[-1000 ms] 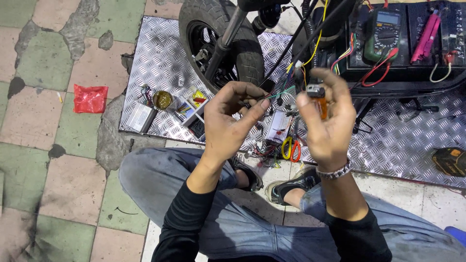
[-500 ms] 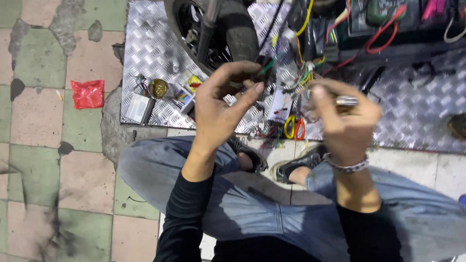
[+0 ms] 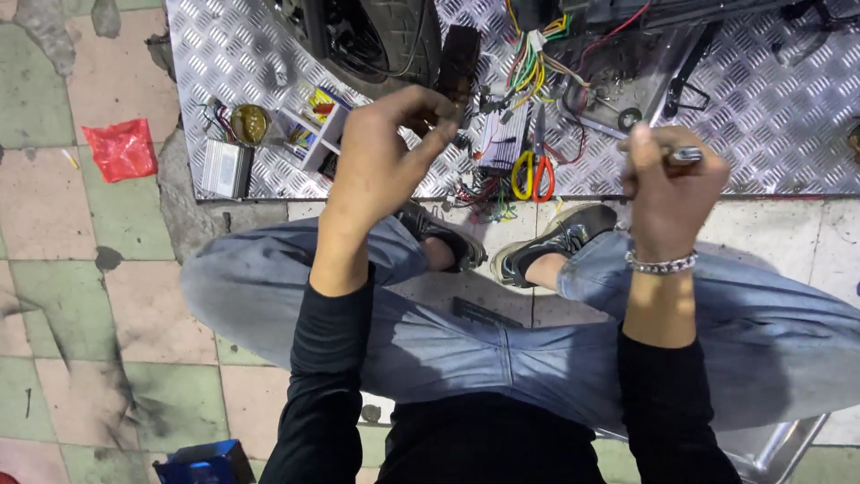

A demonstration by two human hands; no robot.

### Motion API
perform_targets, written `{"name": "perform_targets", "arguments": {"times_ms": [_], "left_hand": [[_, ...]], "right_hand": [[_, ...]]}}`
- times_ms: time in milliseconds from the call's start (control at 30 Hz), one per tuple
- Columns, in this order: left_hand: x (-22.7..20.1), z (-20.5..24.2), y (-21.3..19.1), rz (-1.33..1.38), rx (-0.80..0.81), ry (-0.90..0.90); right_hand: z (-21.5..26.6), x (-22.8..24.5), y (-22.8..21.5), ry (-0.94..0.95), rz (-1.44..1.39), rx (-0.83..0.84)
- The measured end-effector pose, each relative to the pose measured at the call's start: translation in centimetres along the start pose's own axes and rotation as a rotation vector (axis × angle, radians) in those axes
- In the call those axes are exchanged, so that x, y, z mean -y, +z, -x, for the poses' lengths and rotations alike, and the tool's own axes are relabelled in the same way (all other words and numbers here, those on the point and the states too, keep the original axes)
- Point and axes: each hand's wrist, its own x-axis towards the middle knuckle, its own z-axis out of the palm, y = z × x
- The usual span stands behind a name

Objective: The person sits on the floor and repairs the wiring of an electric scooter. They use pliers to strip and cut wires, then twist and connect them together by hand.

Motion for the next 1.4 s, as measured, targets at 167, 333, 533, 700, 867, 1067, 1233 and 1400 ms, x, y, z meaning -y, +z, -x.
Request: {"name": "perform_targets", "arguments": {"times_ms": [167, 333, 533, 700, 867, 1067, 1233, 1400], "left_hand": [[2.5, 0.0, 2.7, -0.12, 0.151, -0.083], [4.1, -0.2, 5.5, 0.046, 0.155, -0.146], [3.6, -0.3, 4.8, 0.056, 0.122, -0.153], [1.4, -0.1, 3.1, 0.135, 0.118, -0.111], [0.5, 0.5, 2.5, 0.127, 0.198, -0.116], [0.5, 0.4, 1.8, 0.155, 0.269, -0.156], [0.1, 0.0, 1.5, 0.201, 0.266, -0.197], [1.6, 0.2, 3.9, 0.371, 0.121, -0.29]], "right_hand": [[0.4, -0.3, 1.6, -0.063, -0.006, 0.131], [1.2, 0.3, 3.3, -0.089, -0.027, 0.207], [1.7, 1.1, 5.4, -0.068, -0.063, 0.256], [1.3, 4.4, 7.4, -0.018, -0.194, 0.279], [0.6, 3.2, 9.0, 0.082, -0.347, 0.301], [1.2, 2.1, 8.0, 0.195, -0.431, 0.338], [1.1, 3.9, 7.7, 0.206, -0.39, 0.402], [2.5, 4.0, 8.5, -0.078, -0.132, 0.351]]}}
